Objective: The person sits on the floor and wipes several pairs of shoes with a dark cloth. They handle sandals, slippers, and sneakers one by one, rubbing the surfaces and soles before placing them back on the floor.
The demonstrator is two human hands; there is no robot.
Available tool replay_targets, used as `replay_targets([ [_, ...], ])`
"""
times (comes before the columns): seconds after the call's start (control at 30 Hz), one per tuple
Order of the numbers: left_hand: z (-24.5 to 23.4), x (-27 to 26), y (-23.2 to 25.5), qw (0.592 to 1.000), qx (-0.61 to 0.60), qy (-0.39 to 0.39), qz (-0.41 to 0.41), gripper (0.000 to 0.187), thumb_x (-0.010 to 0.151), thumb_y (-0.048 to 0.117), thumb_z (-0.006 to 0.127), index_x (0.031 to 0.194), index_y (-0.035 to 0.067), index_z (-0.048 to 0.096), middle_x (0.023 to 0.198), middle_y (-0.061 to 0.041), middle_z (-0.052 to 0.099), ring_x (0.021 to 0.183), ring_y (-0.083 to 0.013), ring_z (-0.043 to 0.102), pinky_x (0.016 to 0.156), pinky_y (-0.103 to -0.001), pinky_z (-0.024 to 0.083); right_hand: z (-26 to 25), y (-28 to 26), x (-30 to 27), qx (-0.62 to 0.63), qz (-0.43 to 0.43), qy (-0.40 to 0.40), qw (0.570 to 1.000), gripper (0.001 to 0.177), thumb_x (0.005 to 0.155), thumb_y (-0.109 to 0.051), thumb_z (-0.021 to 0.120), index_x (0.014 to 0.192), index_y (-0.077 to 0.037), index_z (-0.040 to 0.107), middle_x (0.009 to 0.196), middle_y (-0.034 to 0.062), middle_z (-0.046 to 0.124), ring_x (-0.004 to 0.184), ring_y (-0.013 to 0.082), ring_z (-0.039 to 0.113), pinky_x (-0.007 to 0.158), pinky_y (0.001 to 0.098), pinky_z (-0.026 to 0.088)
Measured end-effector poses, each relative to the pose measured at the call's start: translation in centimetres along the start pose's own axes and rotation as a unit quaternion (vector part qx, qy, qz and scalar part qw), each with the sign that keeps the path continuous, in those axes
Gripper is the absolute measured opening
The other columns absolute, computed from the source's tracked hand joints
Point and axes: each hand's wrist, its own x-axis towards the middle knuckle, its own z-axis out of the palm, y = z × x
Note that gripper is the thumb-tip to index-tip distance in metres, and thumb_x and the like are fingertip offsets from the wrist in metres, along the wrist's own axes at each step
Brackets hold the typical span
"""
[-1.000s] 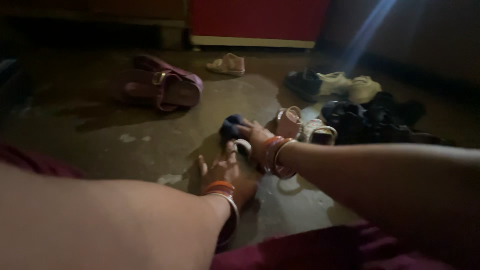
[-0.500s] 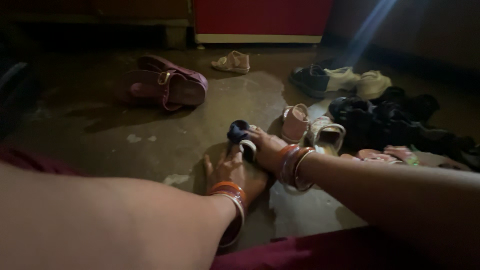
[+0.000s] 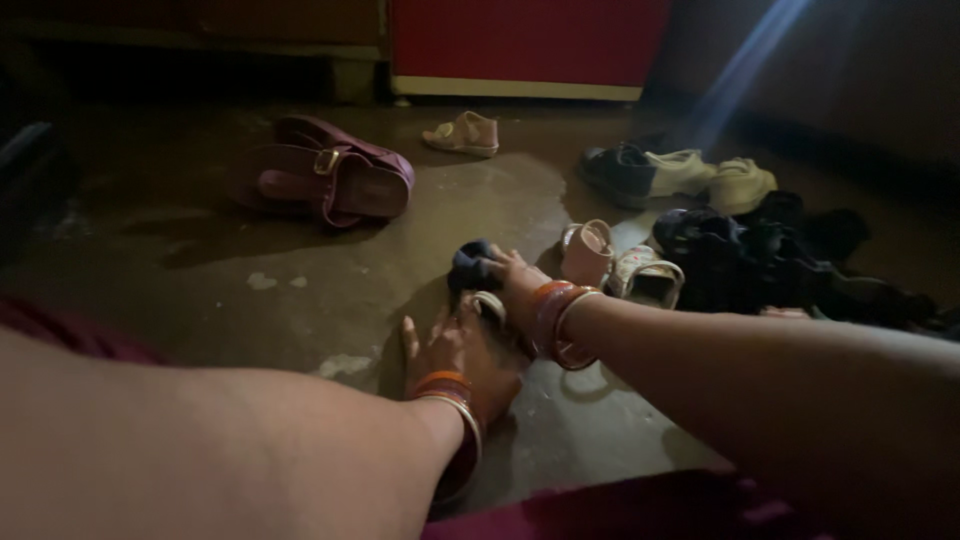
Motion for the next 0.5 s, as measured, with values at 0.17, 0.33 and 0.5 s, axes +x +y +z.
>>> replay_targets([
  [0.17, 0.4, 0.2, -0.1, 0.999, 0.001, 0.044, 0.027, 0.091, 0.081, 0.058, 0.058, 0.154, 0.013, 0.028, 0.160, -0.008, 0.034, 0.152, -0.0212, 0.022, 0.123, -0.058, 0.001, -6.9, -5.9, -5.0, 0.143, 0.202, -0.087, 0.965, 0.043, 0.084, -0.032, 0.069, 0.127, -0.034, 0.071, 0.111, 0.0155, 0.076, 0.100, 0.0330, 0.074, 0.091, 0.0423, 0.057],
  [0.33, 0.2, -0.3, -0.2, 0.996, 0.017, 0.079, 0.036, 0.084, 0.077, 0.057, 0.067, 0.144, 0.010, 0.042, 0.154, -0.009, 0.043, 0.149, -0.0238, 0.030, 0.123, -0.058, 0.007, -12.2, -7.3, -3.8, 0.099, 0.102, -0.131, 0.981, 0.037, 0.079, -0.022, 0.069, 0.115, -0.025, 0.078, 0.099, 0.0139, 0.080, 0.091, 0.0281, 0.078, 0.087, 0.0389, 0.060],
  [0.5, -0.8, -1.0, 0.1, 0.995, -0.056, 0.085, 0.025, 0.085, 0.072, 0.051, 0.072, 0.143, 0.014, 0.043, 0.141, -0.008, 0.055, 0.140, -0.0241, 0.042, 0.122, -0.059, 0.014, -10.3, -4.7, 0.0, 0.175, 0.140, -0.030, 0.974, 0.038, 0.083, -0.018, 0.065, 0.119, -0.019, 0.075, 0.100, 0.0151, 0.079, 0.091, 0.0276, 0.078, 0.085, 0.0396, 0.060],
])
